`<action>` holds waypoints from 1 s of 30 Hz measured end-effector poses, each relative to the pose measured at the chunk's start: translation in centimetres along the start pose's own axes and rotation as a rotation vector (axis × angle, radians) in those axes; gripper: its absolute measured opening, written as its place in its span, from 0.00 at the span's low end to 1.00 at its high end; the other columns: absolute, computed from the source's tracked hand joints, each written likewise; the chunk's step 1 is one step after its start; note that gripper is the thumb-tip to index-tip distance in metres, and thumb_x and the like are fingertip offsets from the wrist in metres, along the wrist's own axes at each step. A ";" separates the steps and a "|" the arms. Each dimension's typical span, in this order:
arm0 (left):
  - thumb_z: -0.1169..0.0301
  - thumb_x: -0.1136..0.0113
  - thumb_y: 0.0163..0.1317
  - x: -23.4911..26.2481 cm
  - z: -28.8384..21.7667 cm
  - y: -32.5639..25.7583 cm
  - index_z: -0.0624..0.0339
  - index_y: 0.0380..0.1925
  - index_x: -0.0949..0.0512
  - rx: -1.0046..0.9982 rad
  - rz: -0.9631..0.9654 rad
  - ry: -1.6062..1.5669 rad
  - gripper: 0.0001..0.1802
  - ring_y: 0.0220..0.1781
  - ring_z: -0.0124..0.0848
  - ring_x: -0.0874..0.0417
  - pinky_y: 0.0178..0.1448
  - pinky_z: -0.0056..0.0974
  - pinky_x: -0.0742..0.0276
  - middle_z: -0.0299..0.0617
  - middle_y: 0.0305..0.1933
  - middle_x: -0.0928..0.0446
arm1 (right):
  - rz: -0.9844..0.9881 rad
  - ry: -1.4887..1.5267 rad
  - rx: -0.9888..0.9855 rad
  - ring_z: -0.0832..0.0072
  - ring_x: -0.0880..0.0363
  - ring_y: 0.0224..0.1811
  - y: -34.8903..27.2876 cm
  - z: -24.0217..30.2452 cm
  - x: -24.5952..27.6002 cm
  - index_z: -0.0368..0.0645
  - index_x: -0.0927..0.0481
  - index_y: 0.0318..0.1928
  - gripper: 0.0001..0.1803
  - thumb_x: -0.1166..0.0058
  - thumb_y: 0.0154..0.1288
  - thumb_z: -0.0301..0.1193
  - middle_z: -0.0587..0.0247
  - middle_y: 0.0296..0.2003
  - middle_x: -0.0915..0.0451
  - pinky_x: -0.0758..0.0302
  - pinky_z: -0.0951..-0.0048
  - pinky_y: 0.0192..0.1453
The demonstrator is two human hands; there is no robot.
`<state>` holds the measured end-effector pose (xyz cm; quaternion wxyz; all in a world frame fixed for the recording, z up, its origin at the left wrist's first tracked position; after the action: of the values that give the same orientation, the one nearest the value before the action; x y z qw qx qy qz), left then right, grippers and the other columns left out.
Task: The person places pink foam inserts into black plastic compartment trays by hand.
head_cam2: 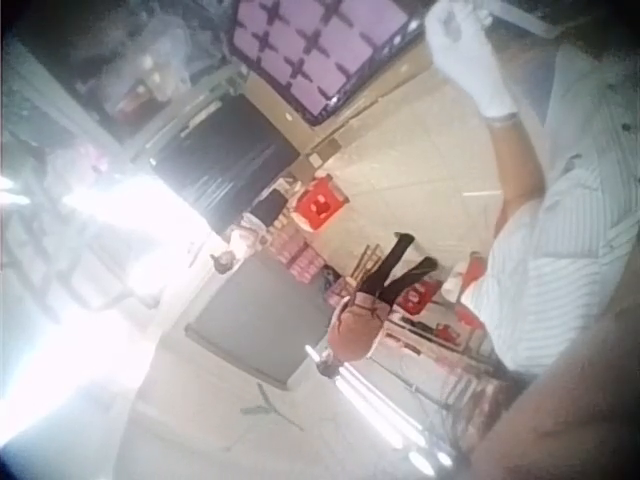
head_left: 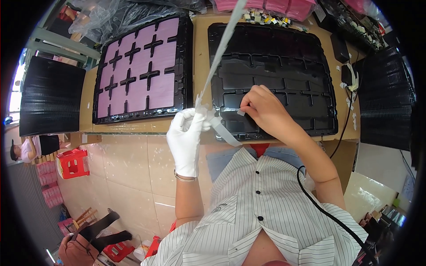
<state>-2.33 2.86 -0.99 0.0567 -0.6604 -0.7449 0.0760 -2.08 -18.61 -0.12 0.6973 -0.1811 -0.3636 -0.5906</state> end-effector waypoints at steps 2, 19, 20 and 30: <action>0.72 0.36 0.64 -0.2 -0.4 -0.2 0.67 0.40 0.22 0.006 0.000 0.007 0.09 0.29 0.23 0.17 0.34 0.25 0.22 0.39 0.34 0.18 | -0.022 -0.054 -0.026 0.61 0.28 0.41 0.0 0.4 -0.2 0.39 0.25 0.32 0.06 0.40 0.57 0.24 0.60 0.33 0.27 0.29 0.65 0.46; 0.75 0.36 0.63 -0.2 -0.1 -0.3 0.68 0.42 0.21 0.050 -0.003 -0.045 0.10 0.30 0.24 0.16 0.35 0.26 0.22 0.40 0.37 0.18 | -0.158 -0.053 -0.141 0.58 0.28 0.43 -0.8 -0.2 -1.6 0.39 0.27 0.33 0.08 0.39 0.58 0.25 0.57 0.35 0.28 0.29 0.62 0.48; 0.75 0.36 0.62 -0.3 -0.1 -0.3 0.68 0.42 0.22 0.046 -0.001 -0.052 0.10 0.30 0.24 0.16 0.35 0.26 0.21 0.40 0.36 0.18 | -0.150 -0.049 -0.129 0.58 0.28 0.42 -0.8 -0.3 -1.7 0.39 0.27 0.33 0.09 0.38 0.58 0.25 0.57 0.35 0.28 0.29 0.62 0.48; 0.76 0.36 0.63 -1.0 0.1 -0.1 0.67 0.42 0.22 0.060 0.015 -0.018 0.09 0.30 0.24 0.16 0.35 0.26 0.21 0.40 0.35 0.18 | 0.146 0.635 -0.164 0.82 0.35 0.34 -0.9 -1.7 0.9 0.44 0.25 0.32 0.05 0.42 0.63 0.23 0.70 0.31 0.30 0.38 0.79 0.39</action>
<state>-2.36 1.84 -1.07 0.0692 -0.6632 -0.7379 0.1044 -2.38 -20.54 -0.75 0.7992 -0.0692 -0.0654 -0.5934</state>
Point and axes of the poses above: each hand's wrist, its own y-axis towards the middle knuckle, its own x-axis out of the back of the hand, z = x × y, the point moved 3 cm from there along y, towards the middle knuckle
